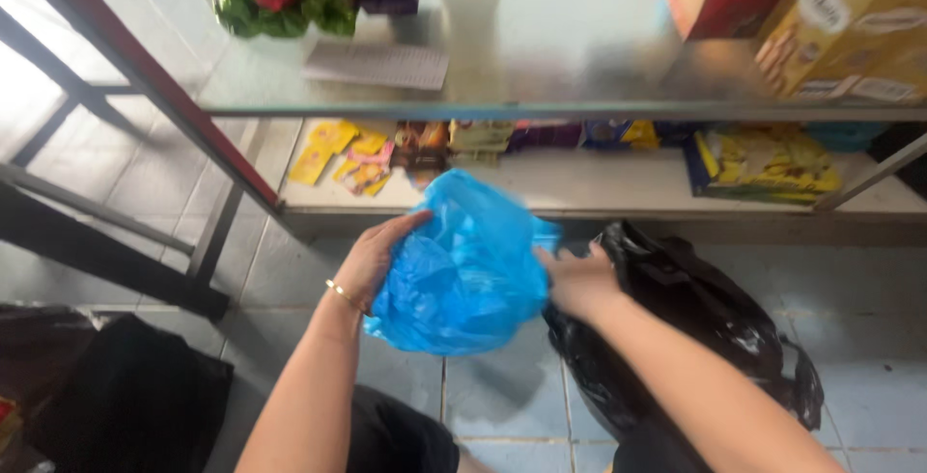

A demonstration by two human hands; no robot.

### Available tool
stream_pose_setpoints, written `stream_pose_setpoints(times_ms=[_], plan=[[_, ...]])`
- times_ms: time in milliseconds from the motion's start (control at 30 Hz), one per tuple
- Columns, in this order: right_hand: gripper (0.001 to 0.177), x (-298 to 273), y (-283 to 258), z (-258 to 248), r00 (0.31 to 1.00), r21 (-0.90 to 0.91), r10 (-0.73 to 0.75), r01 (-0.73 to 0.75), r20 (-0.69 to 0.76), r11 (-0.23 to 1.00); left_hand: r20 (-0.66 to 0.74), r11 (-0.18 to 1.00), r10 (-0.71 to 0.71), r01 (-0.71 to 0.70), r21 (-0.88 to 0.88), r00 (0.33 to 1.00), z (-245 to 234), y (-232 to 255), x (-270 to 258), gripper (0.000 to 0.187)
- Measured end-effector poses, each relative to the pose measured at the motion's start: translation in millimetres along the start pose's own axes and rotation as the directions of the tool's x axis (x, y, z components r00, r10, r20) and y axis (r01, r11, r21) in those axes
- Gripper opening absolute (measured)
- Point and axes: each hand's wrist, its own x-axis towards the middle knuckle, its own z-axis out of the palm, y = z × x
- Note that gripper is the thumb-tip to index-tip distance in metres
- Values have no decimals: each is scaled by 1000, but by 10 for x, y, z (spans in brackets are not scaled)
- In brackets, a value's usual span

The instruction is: The person kneels on the floor and packs various snack items from a glass display shelf into black and blue plastic bags. They handle multiple snack packages, including biscuits and cookies, placing them into the bags one by one.

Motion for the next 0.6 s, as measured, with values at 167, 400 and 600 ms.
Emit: stream_pose_setpoints(times_ms=[167,400,600], plan=[[41,150,496,663,964,316,150,-216,220,924,10,939,87,-86,334,996,-134,-14,-113,90],[87,-653,289,351,771,-335,-205,477,603,813,46,852,217,-212,478,975,6,-213,-129,81],[36,-1392,1159,-168,704,-585,552,-237,446,776,124,863,287,-312,397,950,176,-359,-412,75]])
